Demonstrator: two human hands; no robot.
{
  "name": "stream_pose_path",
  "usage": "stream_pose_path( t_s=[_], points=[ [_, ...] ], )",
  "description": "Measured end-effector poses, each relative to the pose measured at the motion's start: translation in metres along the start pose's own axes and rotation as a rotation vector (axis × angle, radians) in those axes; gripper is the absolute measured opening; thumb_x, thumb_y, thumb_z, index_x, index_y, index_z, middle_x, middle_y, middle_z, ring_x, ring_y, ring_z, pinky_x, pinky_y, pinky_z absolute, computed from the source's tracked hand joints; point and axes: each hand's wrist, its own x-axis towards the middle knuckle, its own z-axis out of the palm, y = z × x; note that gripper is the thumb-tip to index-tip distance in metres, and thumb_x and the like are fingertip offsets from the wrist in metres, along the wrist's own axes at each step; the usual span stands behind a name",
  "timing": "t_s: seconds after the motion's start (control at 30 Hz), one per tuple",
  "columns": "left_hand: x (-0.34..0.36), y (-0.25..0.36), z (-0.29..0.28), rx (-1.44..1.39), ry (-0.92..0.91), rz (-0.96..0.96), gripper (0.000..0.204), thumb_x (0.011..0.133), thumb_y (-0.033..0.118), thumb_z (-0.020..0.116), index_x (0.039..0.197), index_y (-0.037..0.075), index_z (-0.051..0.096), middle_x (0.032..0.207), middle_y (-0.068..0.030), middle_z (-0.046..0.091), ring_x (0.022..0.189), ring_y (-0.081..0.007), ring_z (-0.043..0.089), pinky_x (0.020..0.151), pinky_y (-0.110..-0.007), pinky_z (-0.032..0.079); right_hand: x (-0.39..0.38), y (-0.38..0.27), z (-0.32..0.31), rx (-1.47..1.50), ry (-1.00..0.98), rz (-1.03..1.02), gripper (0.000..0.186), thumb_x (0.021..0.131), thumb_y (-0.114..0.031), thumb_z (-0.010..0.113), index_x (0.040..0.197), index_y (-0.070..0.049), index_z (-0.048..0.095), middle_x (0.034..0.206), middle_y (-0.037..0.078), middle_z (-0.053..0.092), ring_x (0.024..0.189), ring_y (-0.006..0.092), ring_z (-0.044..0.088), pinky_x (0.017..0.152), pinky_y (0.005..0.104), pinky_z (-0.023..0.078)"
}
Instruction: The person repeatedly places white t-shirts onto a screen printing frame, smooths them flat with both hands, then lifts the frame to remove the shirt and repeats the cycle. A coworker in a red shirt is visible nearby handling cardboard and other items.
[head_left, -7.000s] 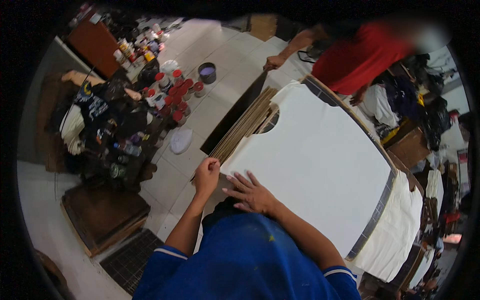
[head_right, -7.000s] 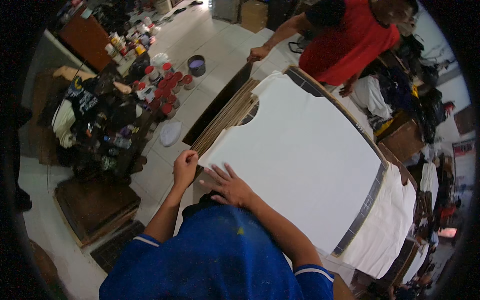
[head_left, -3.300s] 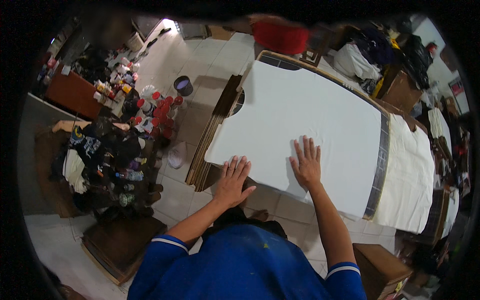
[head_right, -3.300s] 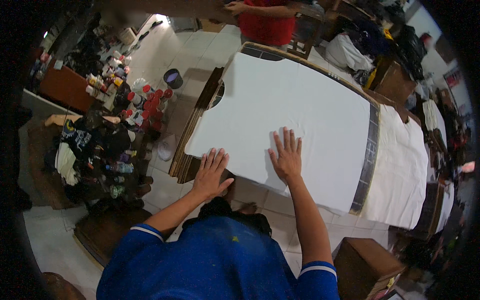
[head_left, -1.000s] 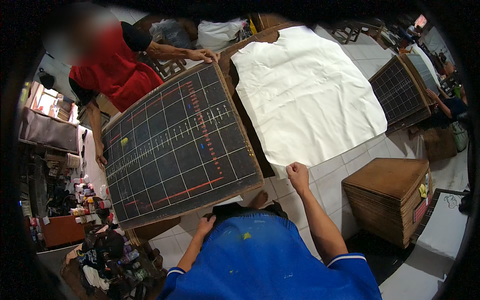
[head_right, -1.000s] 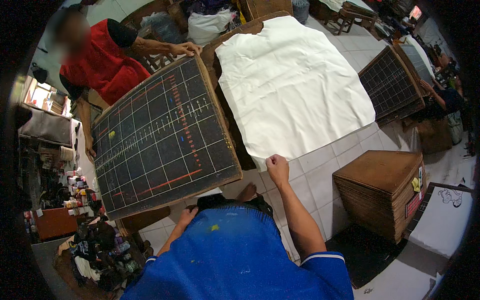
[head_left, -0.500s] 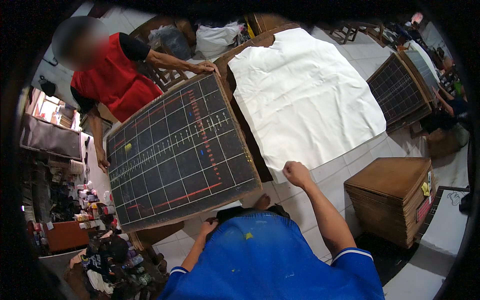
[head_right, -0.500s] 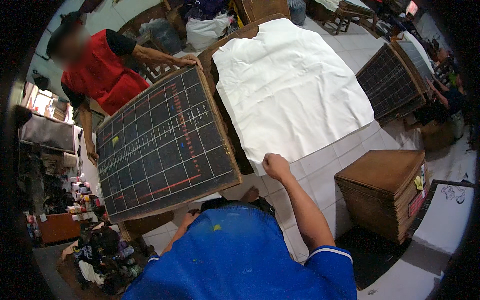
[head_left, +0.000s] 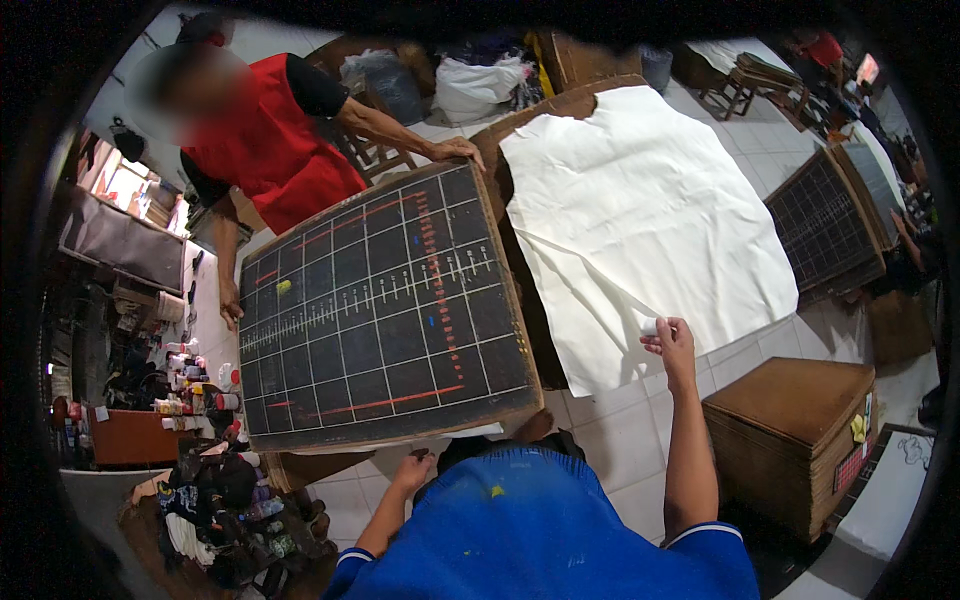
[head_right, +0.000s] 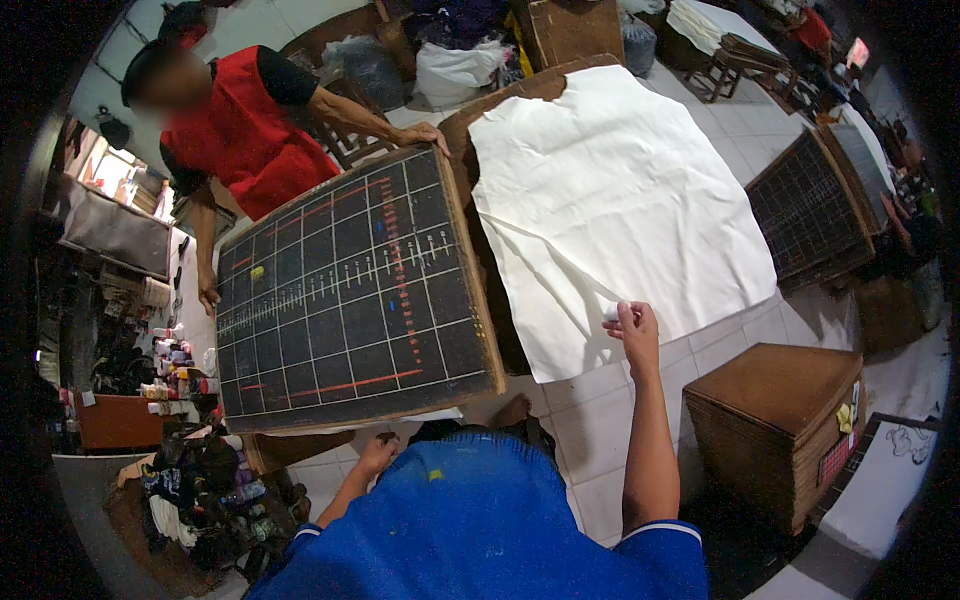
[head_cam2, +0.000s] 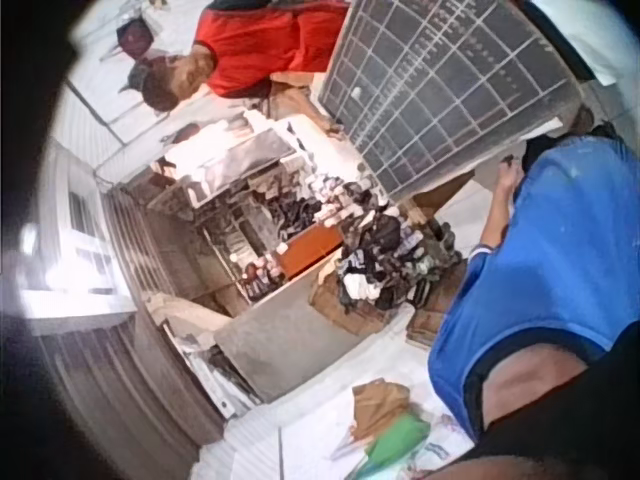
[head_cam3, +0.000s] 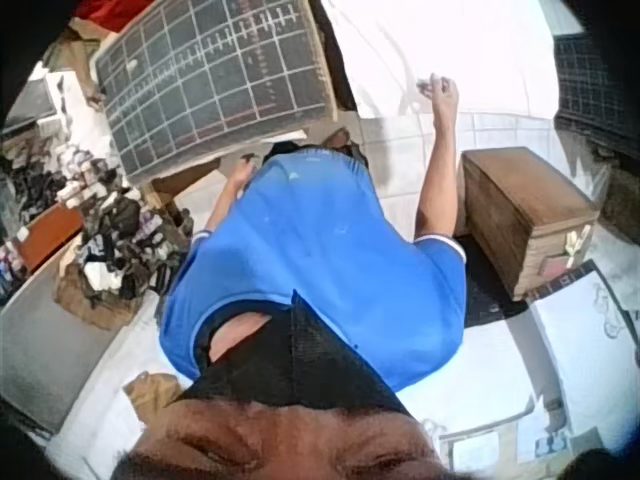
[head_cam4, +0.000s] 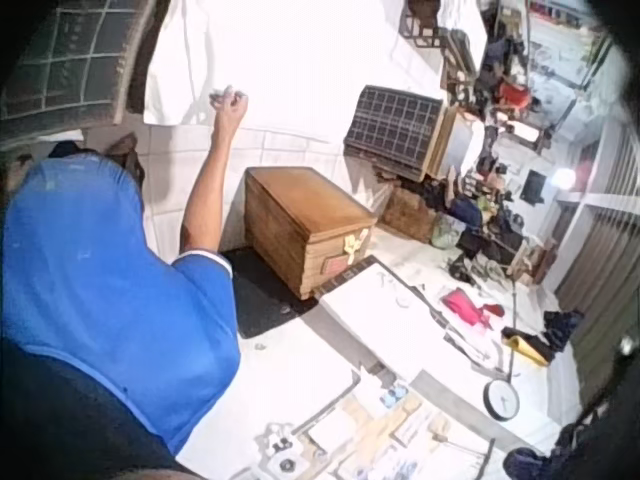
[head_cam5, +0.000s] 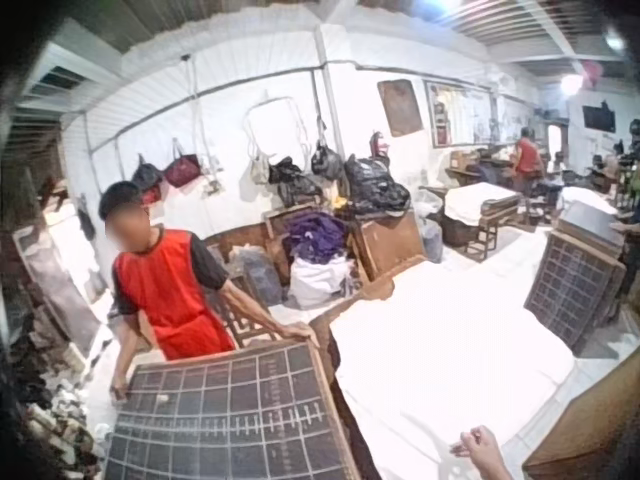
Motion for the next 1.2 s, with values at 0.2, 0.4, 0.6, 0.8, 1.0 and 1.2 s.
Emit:
stream_pose_path(
  t_s=[0.2, 0.4, 0.6, 0.8, 1.0, 1.2],
  points=[
    [-0.033, 0.004, -0.016, -0.046, -0.032, -0.072, 0.059, 0.102, 0.038, 0.065, 0.138, -0.009, 0.06, 0.118, -0.0144, 0.073, 0.107, -0.0246, 0.067, 0.096, -0.035, 0.051, 0.012, 0.024, 0.0, -0.76, -0.071, -0.265, 0.015, 0.094, -0.01, 0.073, 0.103, -0.001, 0.066, 0.083, 0.007, 0.069, 0.073, 0.0145, 0.071, 0.064, 0.0288, 0.055],
    [-0.071, 0.061, -0.067, -0.053, -0.329, -0.016, 0.051, 0.108, 0.037, 0.059, 0.136, -0.005, 0.062, 0.123, -0.0146, 0.072, 0.116, -0.0244, 0.067, 0.103, -0.036, 0.052, 0.053, -0.028, -0.006, -0.22, 0.326, -0.191, 0.019, 0.104, -0.019, 0.06, 0.111, -0.001, 0.06, 0.097, 0.009, 0.068, 0.058, 0.0174, 0.07, 0.044, 0.0267, 0.046],
    [-0.071, 0.184, -0.11, -0.269, -0.364, 0.315, 0.042, 0.111, 0.029, 0.056, 0.138, -0.003, 0.06, 0.122, -0.0125, 0.072, 0.113, -0.0191, 0.068, 0.102, -0.034, 0.053, 0.113, -0.148, 0.011, -0.185, 0.274, -0.342, 0.022, 0.109, -0.023, 0.049, 0.107, -0.003, 0.059, 0.085, 0.009, 0.07, 0.074, 0.018, 0.072, 0.057, 0.0316, 0.053],
    [-0.017, 0.284, -0.125, -0.363, -0.427, 0.663, 0.042, 0.111, 0.026, 0.055, 0.145, 0.001, 0.054, 0.13, -0.0141, 0.07, 0.117, -0.0217, 0.068, 0.104, -0.037, 0.053, 0.051, -0.305, 0.051, 0.429, 0.474, -1.0, 0.02, 0.103, -0.007, 0.058, 0.12, 0.004, 0.058, 0.107, 0.01, 0.065, 0.097, 0.0184, 0.067, 0.093, 0.0353, 0.061],
    [0.024, 0.367, -0.106, -0.309, -0.696, 0.857, 0.052, 0.108, 0.026, 0.061, 0.153, 0.001, 0.046, 0.135, -0.0138, 0.066, 0.123, -0.0213, 0.064, 0.107, -0.037, 0.051, -0.118, -0.285, 0.154, -0.441, 0.669, -1.129, 0.014, 0.106, -0.008, 0.061, 0.117, -0.001, 0.062, 0.113, 0.012, 0.068, 0.107, 0.0183, 0.063, 0.093, 0.0311, 0.049],
    [0.052, 0.439, -0.042, -0.576, -0.979, 0.691, 0.056, 0.111, 0.041, 0.053, 0.155, 0.009, 0.043, 0.139, -0.0099, 0.064, 0.125, -0.0219, 0.062, 0.111, -0.038, 0.048, -0.226, -0.204, 0.227, -0.62, 0.283, -1.167, 0.014, 0.094, -0.004, 0.066, 0.107, -0.007, 0.061, 0.116, 0.021, 0.071, 0.109, 0.0353, 0.069, 0.093, 0.0433, 0.055]
  ],
)
